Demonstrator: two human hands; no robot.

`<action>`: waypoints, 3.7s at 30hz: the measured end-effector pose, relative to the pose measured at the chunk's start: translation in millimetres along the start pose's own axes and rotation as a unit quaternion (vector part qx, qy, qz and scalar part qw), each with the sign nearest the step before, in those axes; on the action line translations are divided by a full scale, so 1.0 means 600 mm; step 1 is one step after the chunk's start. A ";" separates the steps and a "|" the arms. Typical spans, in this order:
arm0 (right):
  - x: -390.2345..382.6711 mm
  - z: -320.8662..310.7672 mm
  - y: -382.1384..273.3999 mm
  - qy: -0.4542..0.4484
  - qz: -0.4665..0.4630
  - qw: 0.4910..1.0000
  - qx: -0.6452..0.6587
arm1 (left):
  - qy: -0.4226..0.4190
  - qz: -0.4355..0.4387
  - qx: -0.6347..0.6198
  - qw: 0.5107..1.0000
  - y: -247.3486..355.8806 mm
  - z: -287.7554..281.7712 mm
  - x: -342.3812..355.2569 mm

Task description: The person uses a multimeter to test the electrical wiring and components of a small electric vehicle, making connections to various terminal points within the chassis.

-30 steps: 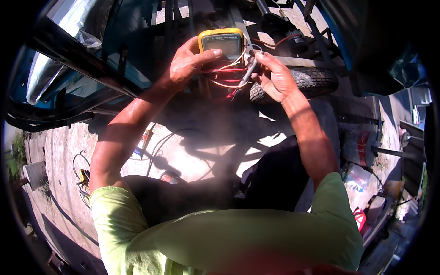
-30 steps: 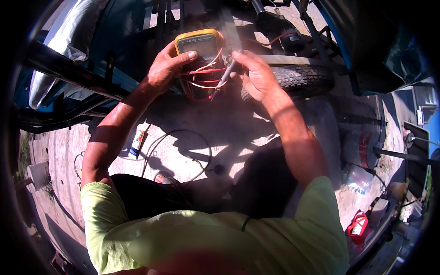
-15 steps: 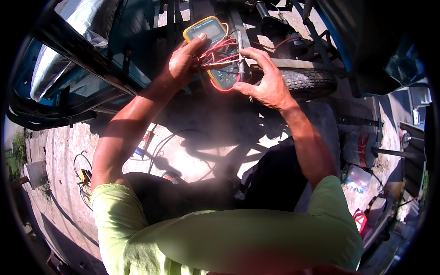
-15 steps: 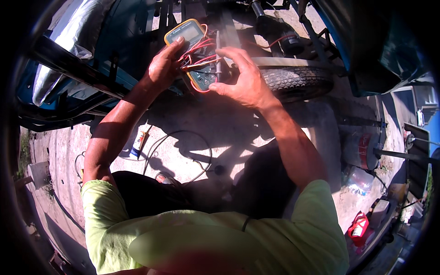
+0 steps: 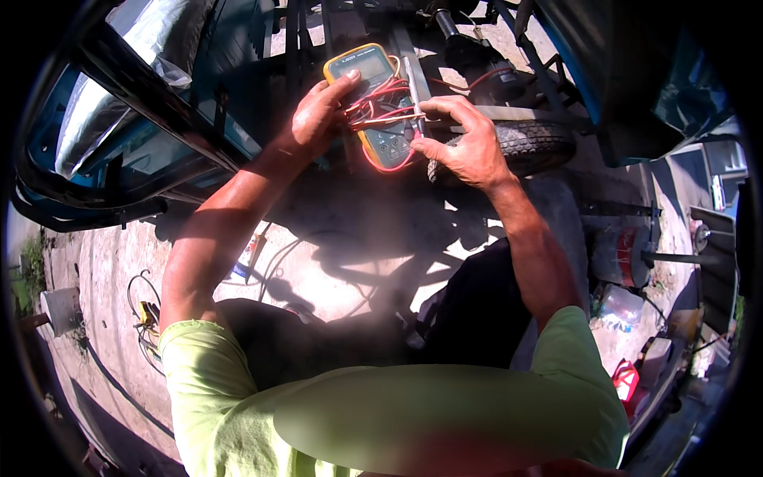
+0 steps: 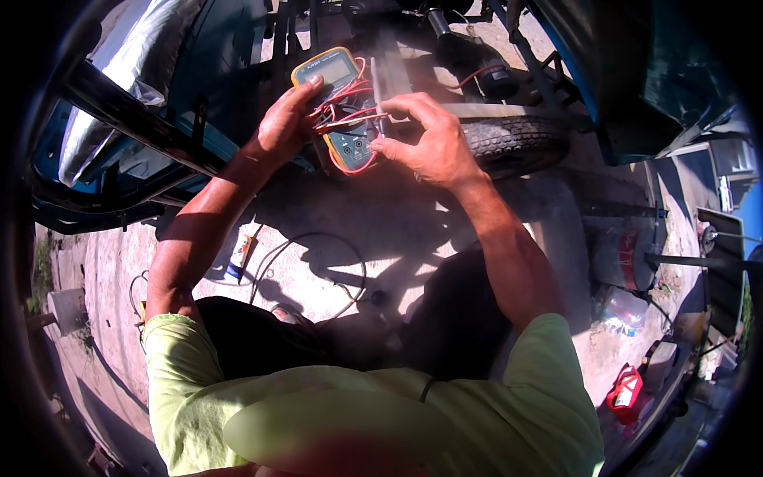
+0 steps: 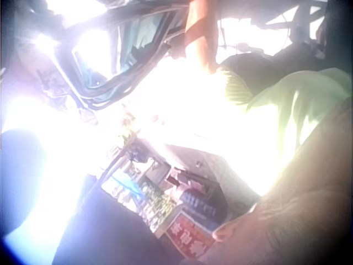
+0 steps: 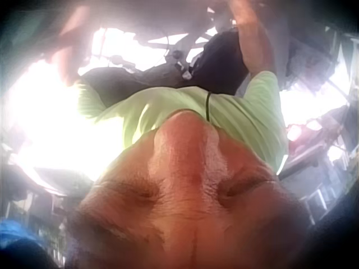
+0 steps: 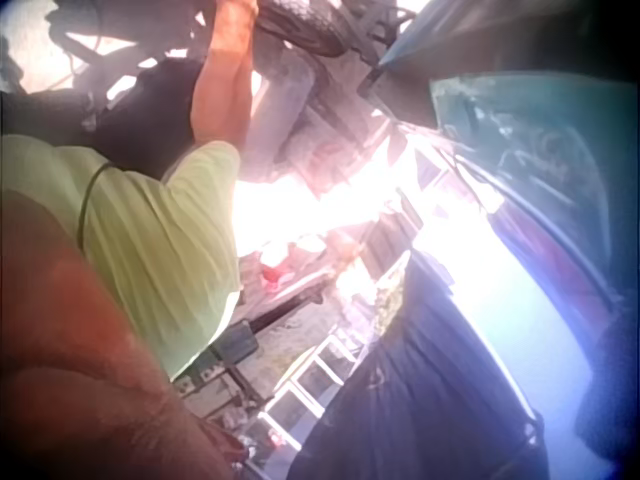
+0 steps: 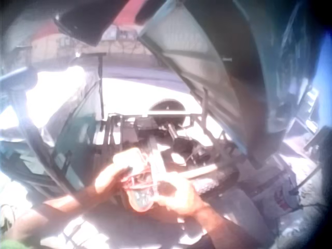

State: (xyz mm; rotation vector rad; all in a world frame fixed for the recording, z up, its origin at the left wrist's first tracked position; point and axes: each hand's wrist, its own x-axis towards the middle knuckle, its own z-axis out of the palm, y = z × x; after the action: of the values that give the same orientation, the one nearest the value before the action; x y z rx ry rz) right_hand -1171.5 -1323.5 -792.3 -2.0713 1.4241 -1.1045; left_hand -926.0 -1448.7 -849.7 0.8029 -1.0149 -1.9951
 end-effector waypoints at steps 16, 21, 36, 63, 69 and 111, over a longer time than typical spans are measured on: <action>0.002 0.001 0.023 -0.015 0.081 0.995 0.053 | -0.009 0.022 0.006 1.000 0.005 0.023 -0.013; -0.002 0.004 0.029 0.008 0.075 0.996 0.044 | -0.005 0.021 -0.008 1.000 -0.002 0.022 -0.005; 0.002 0.025 0.057 0.109 0.065 0.992 -0.021 | 0.051 0.059 0.040 0.996 0.018 0.063 -0.031; 0.017 0.051 0.082 0.132 0.125 0.966 0.183 | 0.050 0.265 0.400 0.876 0.062 0.087 -0.041; 0.017 0.056 0.080 0.144 0.173 0.946 0.233 | 0.068 0.242 0.357 0.900 0.063 0.085 -0.036; 0.028 0.045 0.075 0.193 0.241 0.915 0.261 | 0.054 0.210 0.210 0.953 0.057 0.083 -0.005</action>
State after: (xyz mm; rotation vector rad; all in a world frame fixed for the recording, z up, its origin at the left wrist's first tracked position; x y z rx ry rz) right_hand -1174.2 -1359.7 -833.7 -1.0948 1.4836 -1.5119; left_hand -951.8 -1441.2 -795.4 0.8208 -1.4360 -1.3790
